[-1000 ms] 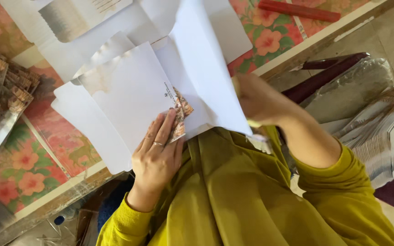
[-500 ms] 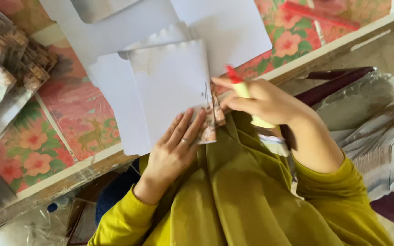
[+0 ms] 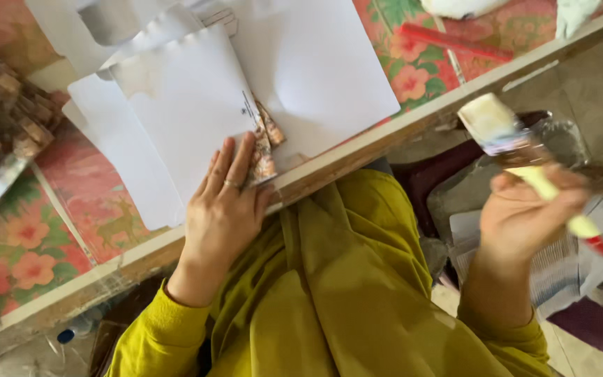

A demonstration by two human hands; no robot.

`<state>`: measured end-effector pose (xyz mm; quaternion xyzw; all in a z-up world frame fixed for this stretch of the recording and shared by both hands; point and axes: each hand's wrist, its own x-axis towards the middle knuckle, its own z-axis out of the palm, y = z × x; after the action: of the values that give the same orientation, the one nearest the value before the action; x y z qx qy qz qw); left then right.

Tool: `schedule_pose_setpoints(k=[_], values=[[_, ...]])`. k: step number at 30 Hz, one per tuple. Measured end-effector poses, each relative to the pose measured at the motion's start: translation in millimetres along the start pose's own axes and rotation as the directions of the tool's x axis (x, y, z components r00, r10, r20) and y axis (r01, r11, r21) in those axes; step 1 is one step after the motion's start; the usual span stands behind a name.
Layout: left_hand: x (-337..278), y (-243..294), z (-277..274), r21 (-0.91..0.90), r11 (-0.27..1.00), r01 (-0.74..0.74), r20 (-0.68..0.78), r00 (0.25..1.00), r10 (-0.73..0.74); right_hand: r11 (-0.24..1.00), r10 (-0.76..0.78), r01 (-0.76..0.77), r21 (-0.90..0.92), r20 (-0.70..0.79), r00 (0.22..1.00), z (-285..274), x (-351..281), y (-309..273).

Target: The person applies glue to the edges of a white paper sheet using a brush and then presses a patterned paper strip onto the glued area. They repeat this process for multiple sections of the paper.

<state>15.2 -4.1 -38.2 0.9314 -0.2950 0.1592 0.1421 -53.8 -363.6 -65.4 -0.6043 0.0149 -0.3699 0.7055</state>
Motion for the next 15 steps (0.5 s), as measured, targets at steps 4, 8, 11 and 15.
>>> schedule_pose_setpoints(k=[4,8,11,15], values=[[-23.1,18.1,-3.9,0.076,0.994,-0.083,-0.006,0.996,0.084,0.991,-0.011,-0.098,0.09,0.786,0.618,-16.8,-22.2,12.1],[-23.8,24.1,2.2,0.088,0.991,-0.096,-0.079,0.991,0.103,0.668,-0.428,0.734,-0.121,0.744,0.513,18.5,-69.9,29.5],[-23.2,22.6,11.5,0.147,0.986,-0.076,-0.244,0.963,0.111,0.668,-0.239,0.706,-0.236,0.83,0.504,37.5,-74.4,29.3],[-24.0,24.6,8.7,0.156,0.986,-0.062,-0.25,0.963,0.1,0.775,-0.298,0.599,-0.204,0.718,0.629,18.4,-57.5,32.2]])
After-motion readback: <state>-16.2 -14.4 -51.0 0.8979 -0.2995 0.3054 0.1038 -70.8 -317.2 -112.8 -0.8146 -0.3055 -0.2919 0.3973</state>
